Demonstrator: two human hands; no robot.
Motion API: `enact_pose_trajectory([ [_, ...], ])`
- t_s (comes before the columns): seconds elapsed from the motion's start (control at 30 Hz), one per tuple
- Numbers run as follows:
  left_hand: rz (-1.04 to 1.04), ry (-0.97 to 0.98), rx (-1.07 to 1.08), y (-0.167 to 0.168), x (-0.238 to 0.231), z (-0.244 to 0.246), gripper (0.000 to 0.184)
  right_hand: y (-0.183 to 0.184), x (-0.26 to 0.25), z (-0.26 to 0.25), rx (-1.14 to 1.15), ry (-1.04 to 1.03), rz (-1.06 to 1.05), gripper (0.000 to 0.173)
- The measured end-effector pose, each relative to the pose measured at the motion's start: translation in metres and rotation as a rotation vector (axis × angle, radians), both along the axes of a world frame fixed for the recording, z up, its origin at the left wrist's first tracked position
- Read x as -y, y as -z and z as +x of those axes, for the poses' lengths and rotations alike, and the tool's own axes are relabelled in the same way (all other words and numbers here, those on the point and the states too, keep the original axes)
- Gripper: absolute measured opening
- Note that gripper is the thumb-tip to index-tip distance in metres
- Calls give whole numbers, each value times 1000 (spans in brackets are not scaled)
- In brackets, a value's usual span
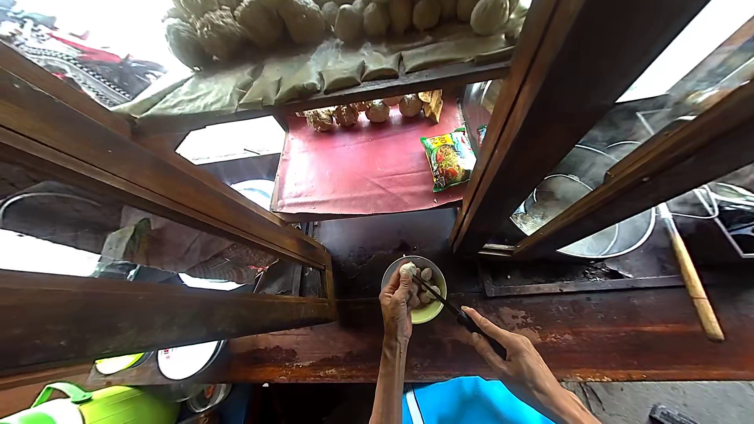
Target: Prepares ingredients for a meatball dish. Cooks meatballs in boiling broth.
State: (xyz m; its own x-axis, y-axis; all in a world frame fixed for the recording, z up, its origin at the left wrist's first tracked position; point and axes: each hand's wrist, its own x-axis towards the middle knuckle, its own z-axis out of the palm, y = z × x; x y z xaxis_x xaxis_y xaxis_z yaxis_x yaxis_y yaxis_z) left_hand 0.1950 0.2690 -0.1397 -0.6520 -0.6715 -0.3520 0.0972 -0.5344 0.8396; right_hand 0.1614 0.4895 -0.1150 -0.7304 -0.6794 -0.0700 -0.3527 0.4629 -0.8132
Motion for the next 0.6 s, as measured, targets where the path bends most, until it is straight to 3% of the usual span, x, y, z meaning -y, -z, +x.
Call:
enact_pose_trajectory([
  [0.17, -29, 92, 0, 5, 23, 8, 29, -16, -7, -8, -75, 7, -67, 46],
  [0.33, -88, 269, -55, 4, 26, 13, 32, -8, 5, -16, -178, -44, -81, 45],
  [0.6, -99, 376, -26, 8, 21, 13, 30, 11, 13, -13, -137, -40, -78, 45],
])
